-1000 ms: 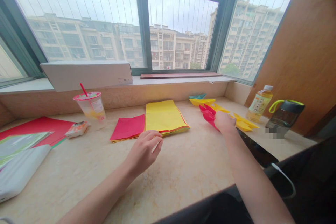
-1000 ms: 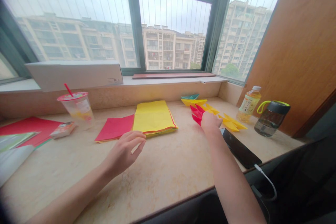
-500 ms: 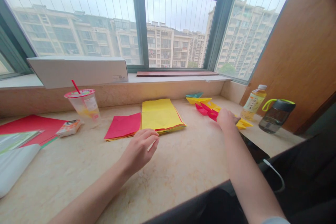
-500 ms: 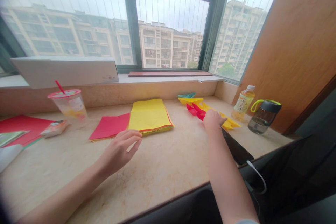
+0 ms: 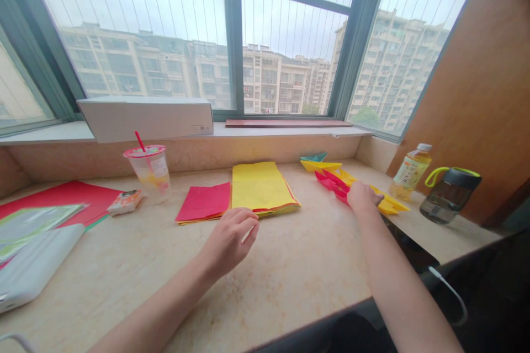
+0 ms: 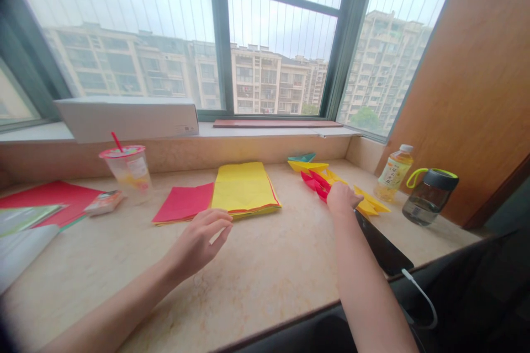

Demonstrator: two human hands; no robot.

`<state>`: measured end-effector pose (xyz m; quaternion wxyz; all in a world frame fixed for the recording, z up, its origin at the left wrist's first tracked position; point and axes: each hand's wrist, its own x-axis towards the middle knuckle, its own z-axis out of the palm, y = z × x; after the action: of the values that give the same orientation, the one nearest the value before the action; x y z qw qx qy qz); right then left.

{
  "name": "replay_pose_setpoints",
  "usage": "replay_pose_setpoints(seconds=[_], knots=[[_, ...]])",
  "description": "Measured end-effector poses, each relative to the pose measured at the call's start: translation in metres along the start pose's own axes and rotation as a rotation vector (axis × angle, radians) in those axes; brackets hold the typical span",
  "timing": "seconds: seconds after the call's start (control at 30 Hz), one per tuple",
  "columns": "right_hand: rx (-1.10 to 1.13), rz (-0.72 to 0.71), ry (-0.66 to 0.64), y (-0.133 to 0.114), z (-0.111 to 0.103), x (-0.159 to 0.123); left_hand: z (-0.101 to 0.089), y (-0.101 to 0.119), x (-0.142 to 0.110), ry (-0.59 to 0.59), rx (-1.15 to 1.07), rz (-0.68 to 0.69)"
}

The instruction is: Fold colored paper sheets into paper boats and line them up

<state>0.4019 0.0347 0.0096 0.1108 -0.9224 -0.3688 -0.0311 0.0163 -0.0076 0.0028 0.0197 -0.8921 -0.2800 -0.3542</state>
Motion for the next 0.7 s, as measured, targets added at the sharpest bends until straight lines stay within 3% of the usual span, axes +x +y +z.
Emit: replay_pose_setpoints(seconds=[0.4, 0.53, 0.7], knots=[[0.007, -0.146, 0.05, -0.011, -0.004, -0.014, 0.0, 0.003, 0.0, -0.025, -0.02, -0.023], [0.073, -0.433, 0.084, -0.039, -0.003, -0.04, 0.001, 0.002, -0.001, -0.038, -0.009, -0.026], [0.229, -0.902, -0.01, -0.074, 0.013, -0.085, 0.003, 0.001, -0.003, -0.047, 0.0, -0.031]])
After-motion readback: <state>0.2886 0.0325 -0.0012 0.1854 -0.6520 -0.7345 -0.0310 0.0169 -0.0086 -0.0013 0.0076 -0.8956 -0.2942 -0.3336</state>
